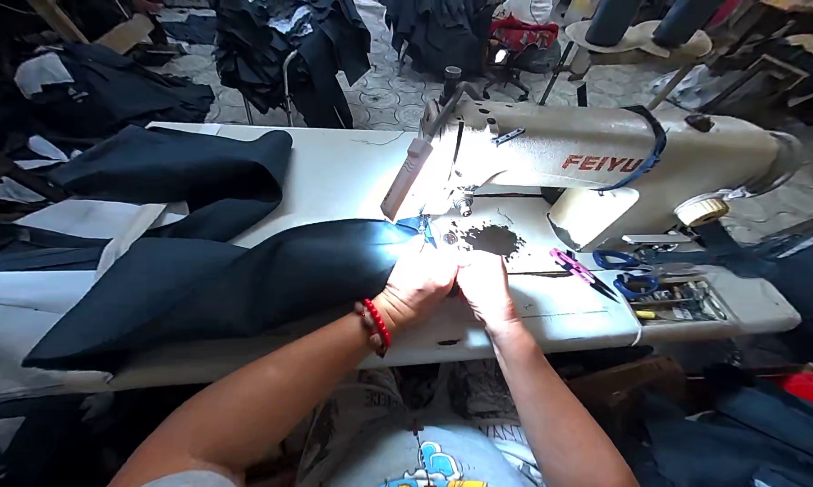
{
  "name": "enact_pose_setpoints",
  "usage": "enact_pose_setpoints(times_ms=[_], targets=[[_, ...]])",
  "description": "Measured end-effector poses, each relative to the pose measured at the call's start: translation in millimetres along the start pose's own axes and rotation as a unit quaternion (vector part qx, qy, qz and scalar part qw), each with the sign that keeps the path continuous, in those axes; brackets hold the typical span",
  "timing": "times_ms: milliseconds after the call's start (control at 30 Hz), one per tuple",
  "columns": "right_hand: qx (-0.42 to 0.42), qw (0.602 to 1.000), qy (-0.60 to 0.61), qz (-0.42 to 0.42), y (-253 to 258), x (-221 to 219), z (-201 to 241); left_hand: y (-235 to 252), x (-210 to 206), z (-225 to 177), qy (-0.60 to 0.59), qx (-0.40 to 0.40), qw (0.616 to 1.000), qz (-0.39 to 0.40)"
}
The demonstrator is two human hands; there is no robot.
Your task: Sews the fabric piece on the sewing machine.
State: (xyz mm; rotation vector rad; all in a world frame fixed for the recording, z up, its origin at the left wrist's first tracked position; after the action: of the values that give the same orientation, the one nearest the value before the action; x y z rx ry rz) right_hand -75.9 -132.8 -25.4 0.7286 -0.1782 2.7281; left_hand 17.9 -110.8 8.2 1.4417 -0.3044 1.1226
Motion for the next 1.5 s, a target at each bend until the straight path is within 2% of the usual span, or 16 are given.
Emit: enact_pose_setpoints(times_ms=[100,167,267,367,500,600,800,933,1133,1200,1367,1500], targets=[[-0.069,0.997,-0.016,0.029,-3.8,-13.2,-14.8,-15.1,-10.8,11.7,0.002,0.019,0.992,0.121],[-0.023,0.996,-0.085,-0.014,-12.8,-17.5,-10.1,-28.4,-9.5,17.7,-0.007,0.014,0.986,0.163],[0.073,0.983,-0.15,-0.073,-29.1,-24.3,1.5,-42.5,-2.8,17.4,-0.04,-0.022,0.986,0.16],[0.105,0.973,-0.191,-0.076,-37.8,-29.1,8.2,-51.7,5.2,11.9,-0.06,-0.021,0.988,0.143],[0.082,0.965,-0.25,-0.009,-40.2,-41.3,9.6,-64.3,3.8,7.7,-0.064,0.007,0.991,0.118],[0.047,0.943,-0.327,0.049,-39.3,-50.0,8.9,-70.6,0.8,7.9,-0.059,0.018,0.993,0.099],[0.067,0.927,-0.367,0.033,-33.0,-53.7,12.0,-66.3,-1.3,13.5,-0.057,0.015,0.994,0.088],[0.033,0.919,-0.389,0.05,-22.4,-55.2,12.5,-61.6,-5.9,22.1,-0.046,0.012,0.995,0.09],[0.107,0.916,-0.384,-0.049,-26.1,-49.7,19.9,-62.6,-8.6,27.2,-0.055,0.011,0.994,0.096],[0.098,0.909,-0.404,-0.026,-26.2,-53.0,18.7,-62.1,-8.4,28.2,-0.059,0.011,0.993,0.098],[-0.002,0.863,-0.493,0.105,-10.7,-67.6,16.9,-58.1,-11.7,38.3,-0.054,0.004,0.995,0.088],[-0.001,0.868,-0.488,0.092,0.1,-67.5,21.5,-54.8,-16.2,49.7,-0.055,0.001,0.996,0.071]])
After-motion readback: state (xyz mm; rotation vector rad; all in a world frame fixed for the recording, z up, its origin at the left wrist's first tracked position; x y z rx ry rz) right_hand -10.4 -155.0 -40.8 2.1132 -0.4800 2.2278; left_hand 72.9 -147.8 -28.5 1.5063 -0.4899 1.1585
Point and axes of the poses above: each hand's wrist, its own y-axis towards the middle knuckle, its own x-axis out of the back of the hand, z = x × y, the point moved 10 cm from there along y, towards the middle knuckle, and after that the axes turned 15 degrees about -x, right-handed, at the moved point
